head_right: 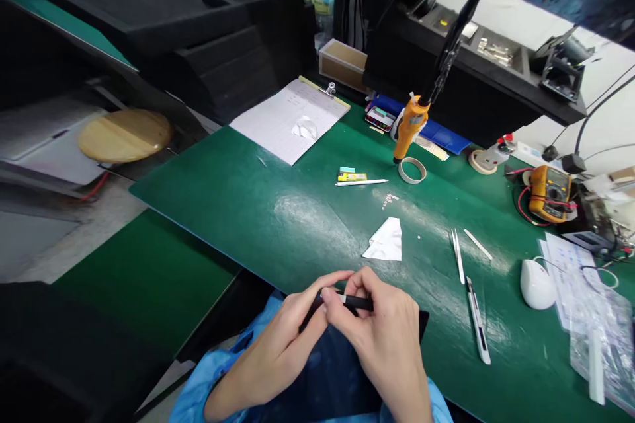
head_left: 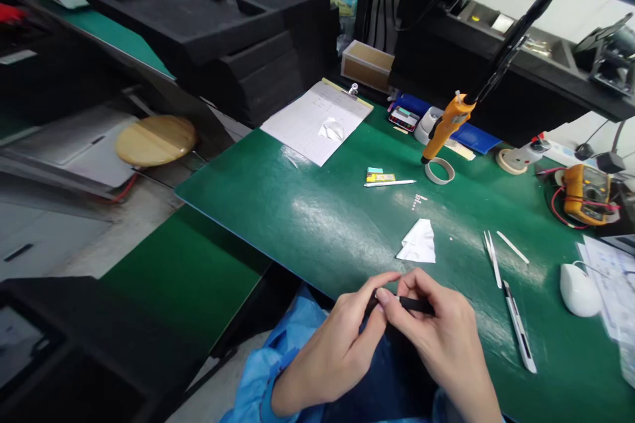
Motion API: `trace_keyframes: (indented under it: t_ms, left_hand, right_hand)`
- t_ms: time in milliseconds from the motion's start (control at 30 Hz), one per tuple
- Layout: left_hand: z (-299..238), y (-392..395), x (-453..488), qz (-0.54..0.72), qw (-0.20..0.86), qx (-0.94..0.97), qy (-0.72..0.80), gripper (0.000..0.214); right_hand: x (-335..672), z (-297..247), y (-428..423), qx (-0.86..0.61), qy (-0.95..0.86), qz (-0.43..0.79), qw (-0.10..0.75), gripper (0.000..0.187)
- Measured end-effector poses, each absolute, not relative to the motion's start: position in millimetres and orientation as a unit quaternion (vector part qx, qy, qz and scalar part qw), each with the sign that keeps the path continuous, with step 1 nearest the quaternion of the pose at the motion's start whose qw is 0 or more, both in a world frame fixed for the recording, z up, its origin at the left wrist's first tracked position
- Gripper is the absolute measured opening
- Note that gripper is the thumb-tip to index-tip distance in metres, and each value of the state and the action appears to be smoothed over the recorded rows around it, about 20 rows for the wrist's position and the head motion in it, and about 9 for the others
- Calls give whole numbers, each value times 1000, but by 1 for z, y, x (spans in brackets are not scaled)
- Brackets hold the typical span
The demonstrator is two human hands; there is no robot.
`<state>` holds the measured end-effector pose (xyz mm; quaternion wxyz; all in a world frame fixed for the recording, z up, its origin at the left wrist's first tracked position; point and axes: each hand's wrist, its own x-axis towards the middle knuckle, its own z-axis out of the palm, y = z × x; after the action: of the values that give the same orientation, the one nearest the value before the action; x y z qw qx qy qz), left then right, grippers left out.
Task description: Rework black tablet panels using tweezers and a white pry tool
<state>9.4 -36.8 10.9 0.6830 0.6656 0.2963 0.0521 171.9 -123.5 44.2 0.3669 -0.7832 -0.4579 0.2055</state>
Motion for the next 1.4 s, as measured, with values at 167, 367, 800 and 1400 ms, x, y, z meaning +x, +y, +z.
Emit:
trace_keyframes:
  t_ms: [167,367,800,1400]
  left_hand:
    - [11,-34,12,45,682,667,297,63]
    - [0,-35,9,79,693,647,308,54]
    - [-40,14,30,136,747,569,316,53]
    - [-33,18,35,147,797,433,394,52]
  right_hand:
    - [176,41,-121,-778,-432,255,379,62]
    - [185,37,-121,-772,-419,300,371,59]
    - [313,21,-86,-900,-349,193,176,41]
    - [363,-17,-44,-923,-348,150,64,33]
